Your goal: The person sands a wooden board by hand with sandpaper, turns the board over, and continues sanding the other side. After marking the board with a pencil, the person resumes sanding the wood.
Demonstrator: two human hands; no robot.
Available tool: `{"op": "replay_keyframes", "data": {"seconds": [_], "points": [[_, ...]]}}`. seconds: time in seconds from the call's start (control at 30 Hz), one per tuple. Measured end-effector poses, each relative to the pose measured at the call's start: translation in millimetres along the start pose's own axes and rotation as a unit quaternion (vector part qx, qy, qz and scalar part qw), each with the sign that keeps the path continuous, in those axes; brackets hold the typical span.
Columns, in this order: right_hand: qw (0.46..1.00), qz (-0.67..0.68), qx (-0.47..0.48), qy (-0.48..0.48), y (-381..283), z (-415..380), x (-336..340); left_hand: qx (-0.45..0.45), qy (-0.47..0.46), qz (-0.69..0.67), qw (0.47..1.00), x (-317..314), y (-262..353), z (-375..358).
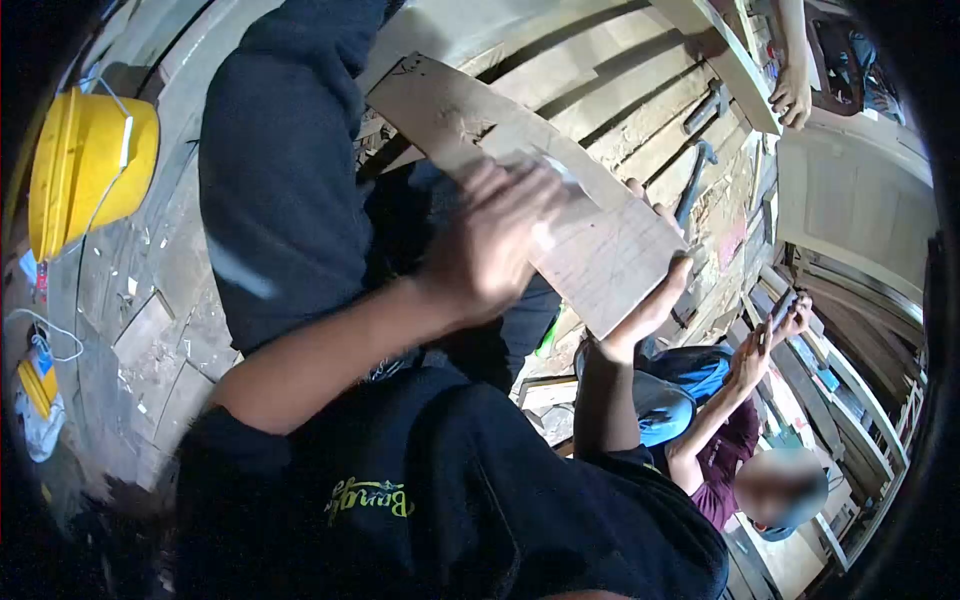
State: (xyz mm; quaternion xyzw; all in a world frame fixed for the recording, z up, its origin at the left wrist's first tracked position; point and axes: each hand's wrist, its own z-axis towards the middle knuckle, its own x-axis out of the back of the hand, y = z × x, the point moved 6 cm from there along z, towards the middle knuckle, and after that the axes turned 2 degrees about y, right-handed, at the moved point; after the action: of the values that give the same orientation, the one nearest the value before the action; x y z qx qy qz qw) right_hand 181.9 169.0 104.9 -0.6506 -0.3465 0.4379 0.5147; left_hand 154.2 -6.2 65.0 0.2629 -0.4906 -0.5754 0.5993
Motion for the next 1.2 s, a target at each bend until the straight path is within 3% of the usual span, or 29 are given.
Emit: {"op": "replay_keyframes", "data": {"seconds": [0.1,0.17,0.2,0.23,0.3,0.4,0.5,0.53,0.57,0.63,0.7,0.8,0.83,0.9,0.93,0.97,1.03,1.07,1.1,1.17,1.2], "points": [[1.000,0.018,-0.015,0.019,-1.0,-1.7,-6.9,-0.105,-0.124,-0.075,0.984,-7.6,63.3,-15.8],[0.999,-0.008,-0.005,0.031,-3.7,-0.2,-7.1,-0.109,-0.079,-0.004,0.991,-0.6,40.7,-6.0],[0.999,-0.032,0.014,0.037,-4.1,2.9,-3.0,-0.015,-0.037,0.046,0.998,4.6,12.8,4.8],[0.999,-0.034,0.017,0.039,-5.3,2.1,-2.6,0.153,-0.001,-0.113,0.982,-10.7,-41.9,-7.1],[0.999,-0.001,0.007,0.041,-3.5,1.0,-5.9,0.039,0.025,0.029,0.998,6.8,-11.1,-1.1],[0.999,0.051,-0.008,0.009,0.4,0.3,-7.0,-0.080,-0.096,-0.049,0.991,-2.3,63.8,-16.6],[0.997,-0.042,-0.018,0.061,-8.6,0.0,-13.7,-0.102,-0.080,-0.036,0.991,5.9,54.1,-7.2],[0.999,0.008,-0.008,0.053,-6.3,0.0,-14.3,-0.010,-0.040,-0.016,0.999,4.2,27.7,-2.6],[0.998,-0.045,0.015,0.039,-8.9,0.7,-13.6,0.103,0.038,-0.087,0.990,0.3,-8.2,-9.7],[0.999,-0.039,0.026,0.028,-9.0,3.4,-13.5,0.106,-0.038,0.065,0.992,10.4,-6.8,4.6],[0.999,-0.030,0.024,0.028,-7.3,3.7,-13.7,-0.017,-0.085,-0.005,0.996,5.3,39.5,-1.7],[0.998,0.030,-0.002,0.048,-1.2,9.8,-7.4,-0.103,-0.143,-0.071,0.982,0.2,74.8,-2.2],[0.999,-0.025,0.017,0.038,-9.8,6.5,-15.2,-0.097,-0.156,-0.006,0.983,0.6,63.3,2.8],[0.997,-0.054,0.035,0.032,-12.9,7.0,-18.5,-0.010,-0.003,0.033,0.999,6.8,7.4,11.4],[0.997,-0.054,0.038,0.034,-13.4,6.3,-16.5,0.075,-0.006,-0.023,0.997,11.3,-12.9,15.2],[0.998,-0.043,0.031,0.038,-11.4,5.9,-14.0,0.067,-0.005,0.073,0.995,4.8,-27.5,11.4],[0.999,-0.010,0.017,0.049,-8.3,5.1,-14.1,-0.023,-0.062,0.060,0.996,-0.7,29.3,7.1],[0.999,0.022,0.011,0.040,-3.8,5.1,-10.4,-0.014,-0.109,-0.041,0.993,-4.2,57.4,0.4],[0.998,0.055,0.004,0.031,0.3,6.3,-6.7,-0.070,-0.140,-0.072,0.985,-8.6,76.7,-6.0],[0.994,0.100,-0.020,0.039,5.7,8.2,-1.8,-0.103,-0.118,-0.040,0.987,-9.6,72.8,-4.7],[0.998,0.052,-0.003,0.032,1.4,7.0,-4.4,-0.066,-0.090,-0.009,0.994,-6.9,52.2,-1.0]]}}
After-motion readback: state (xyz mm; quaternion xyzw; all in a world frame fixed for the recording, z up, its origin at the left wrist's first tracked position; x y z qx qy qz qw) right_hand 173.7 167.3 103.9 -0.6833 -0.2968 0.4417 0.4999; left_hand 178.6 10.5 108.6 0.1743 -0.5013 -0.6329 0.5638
